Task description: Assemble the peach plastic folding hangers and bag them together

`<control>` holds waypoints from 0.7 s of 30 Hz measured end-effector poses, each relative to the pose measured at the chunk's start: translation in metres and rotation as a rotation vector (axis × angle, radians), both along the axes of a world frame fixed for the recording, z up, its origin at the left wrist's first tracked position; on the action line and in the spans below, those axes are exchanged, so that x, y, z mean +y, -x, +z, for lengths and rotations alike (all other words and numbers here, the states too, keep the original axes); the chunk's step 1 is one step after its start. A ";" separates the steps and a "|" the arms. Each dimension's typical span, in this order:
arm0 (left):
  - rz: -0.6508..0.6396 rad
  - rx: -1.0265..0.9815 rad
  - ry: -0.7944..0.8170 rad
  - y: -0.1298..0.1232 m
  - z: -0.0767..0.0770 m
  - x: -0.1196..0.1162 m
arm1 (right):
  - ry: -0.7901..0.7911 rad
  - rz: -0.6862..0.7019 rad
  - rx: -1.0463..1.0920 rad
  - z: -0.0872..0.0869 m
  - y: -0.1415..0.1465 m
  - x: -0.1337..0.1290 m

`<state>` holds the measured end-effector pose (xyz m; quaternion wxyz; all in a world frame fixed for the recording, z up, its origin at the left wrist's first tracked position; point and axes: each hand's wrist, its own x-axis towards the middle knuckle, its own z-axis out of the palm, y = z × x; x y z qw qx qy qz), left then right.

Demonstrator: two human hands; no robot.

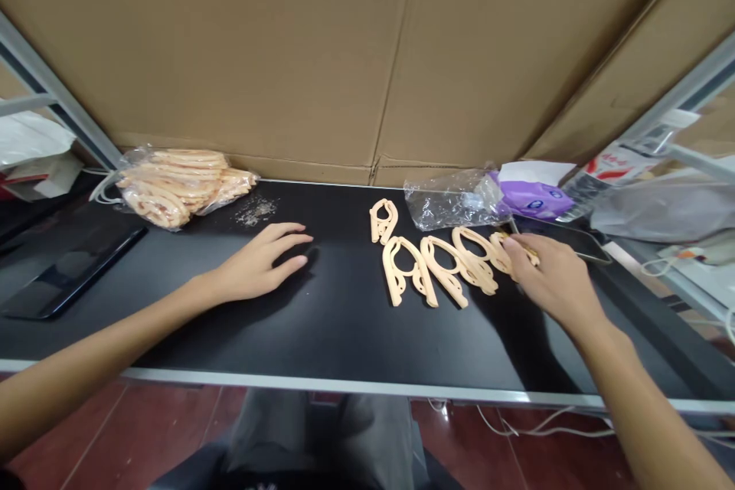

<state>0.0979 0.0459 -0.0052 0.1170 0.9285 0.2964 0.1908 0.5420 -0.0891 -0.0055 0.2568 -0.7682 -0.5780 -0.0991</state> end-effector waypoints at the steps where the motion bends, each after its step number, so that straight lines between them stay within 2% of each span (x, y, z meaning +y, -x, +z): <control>1: -0.031 0.008 0.000 -0.016 0.002 0.000 | 0.017 -0.005 0.006 -0.005 -0.006 -0.005; 6: -0.137 0.010 0.028 -0.107 0.004 0.012 | 0.075 0.016 -0.021 -0.031 -0.009 -0.014; 9: -0.157 0.070 0.055 -0.143 -0.002 0.018 | 0.093 0.020 -0.020 -0.039 -0.007 -0.014; 12: -0.147 0.139 0.050 -0.151 -0.008 0.019 | 0.109 0.018 -0.018 -0.043 -0.006 -0.014; 17: -0.156 0.114 0.011 -0.139 -0.012 0.012 | 0.123 0.020 -0.052 -0.047 0.002 -0.018; 21: -0.193 0.023 0.007 -0.130 -0.014 0.009 | 0.102 0.029 -0.088 -0.037 0.016 -0.017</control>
